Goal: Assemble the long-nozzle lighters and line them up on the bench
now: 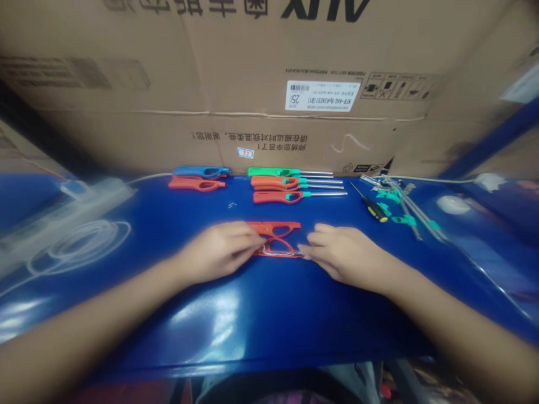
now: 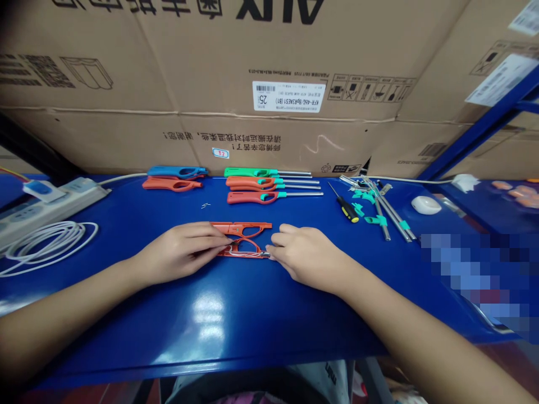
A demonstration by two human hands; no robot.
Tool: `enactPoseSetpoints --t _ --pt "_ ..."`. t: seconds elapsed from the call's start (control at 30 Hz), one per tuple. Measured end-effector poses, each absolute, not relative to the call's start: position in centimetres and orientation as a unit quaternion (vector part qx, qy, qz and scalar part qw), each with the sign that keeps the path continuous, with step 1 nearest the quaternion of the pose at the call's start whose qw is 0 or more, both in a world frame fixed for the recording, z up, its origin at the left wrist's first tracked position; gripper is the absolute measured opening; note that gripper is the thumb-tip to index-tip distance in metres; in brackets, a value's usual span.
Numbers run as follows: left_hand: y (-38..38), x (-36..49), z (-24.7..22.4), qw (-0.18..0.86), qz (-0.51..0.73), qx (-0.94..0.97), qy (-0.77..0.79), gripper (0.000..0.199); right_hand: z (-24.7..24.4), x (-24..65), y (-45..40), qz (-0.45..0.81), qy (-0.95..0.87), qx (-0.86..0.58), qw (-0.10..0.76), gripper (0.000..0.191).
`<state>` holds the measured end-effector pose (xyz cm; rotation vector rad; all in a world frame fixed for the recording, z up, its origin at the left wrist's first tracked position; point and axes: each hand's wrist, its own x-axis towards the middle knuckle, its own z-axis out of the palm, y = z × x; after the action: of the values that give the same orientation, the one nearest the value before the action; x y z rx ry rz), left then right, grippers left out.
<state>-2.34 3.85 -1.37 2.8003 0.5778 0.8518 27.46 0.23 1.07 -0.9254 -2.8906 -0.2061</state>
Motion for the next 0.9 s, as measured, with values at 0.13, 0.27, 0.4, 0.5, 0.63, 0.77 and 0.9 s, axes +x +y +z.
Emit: enactPoseSetpoints --t 0.13,0.27,0.4,0.5,0.63,0.77,0.9 --pt "3.6 -2.6 -0.6 0.073 0.255 0.946 0.185 0.024 0.9 27.9 0.6 -0.08 -0.941 -0.323 0.058 0.028" --pt "3.4 -2.5 -0.3 0.084 0.241 0.949 0.186 0.026 1.0 28.4 0.7 -0.05 -0.933 -0.351 0.068 0.028" --pt "3.2 -2.4 -0.6 0.094 0.241 0.948 0.186 0.027 1.0 28.3 0.6 0.006 -0.921 -0.376 0.101 0.027" --pt "3.1 -2.2 -1.0 0.095 0.25 0.944 0.193 0.026 0.8 27.7 0.4 0.059 -0.909 -0.386 0.147 0.028" --pt "2.7 -1.8 -1.3 0.084 0.261 0.94 0.204 0.025 0.3 26.6 0.1 0.096 -0.907 -0.381 0.152 0.021" --pt "2.4 -1.7 -1.3 0.083 0.257 0.938 0.216 0.024 0.2 26.1 0.0 0.116 -0.903 -0.391 0.136 0.013" --pt "2.4 -1.7 -1.4 0.086 0.257 0.937 0.222 0.024 0.3 26.0 0.0 0.146 -0.891 -0.405 0.143 0.006"
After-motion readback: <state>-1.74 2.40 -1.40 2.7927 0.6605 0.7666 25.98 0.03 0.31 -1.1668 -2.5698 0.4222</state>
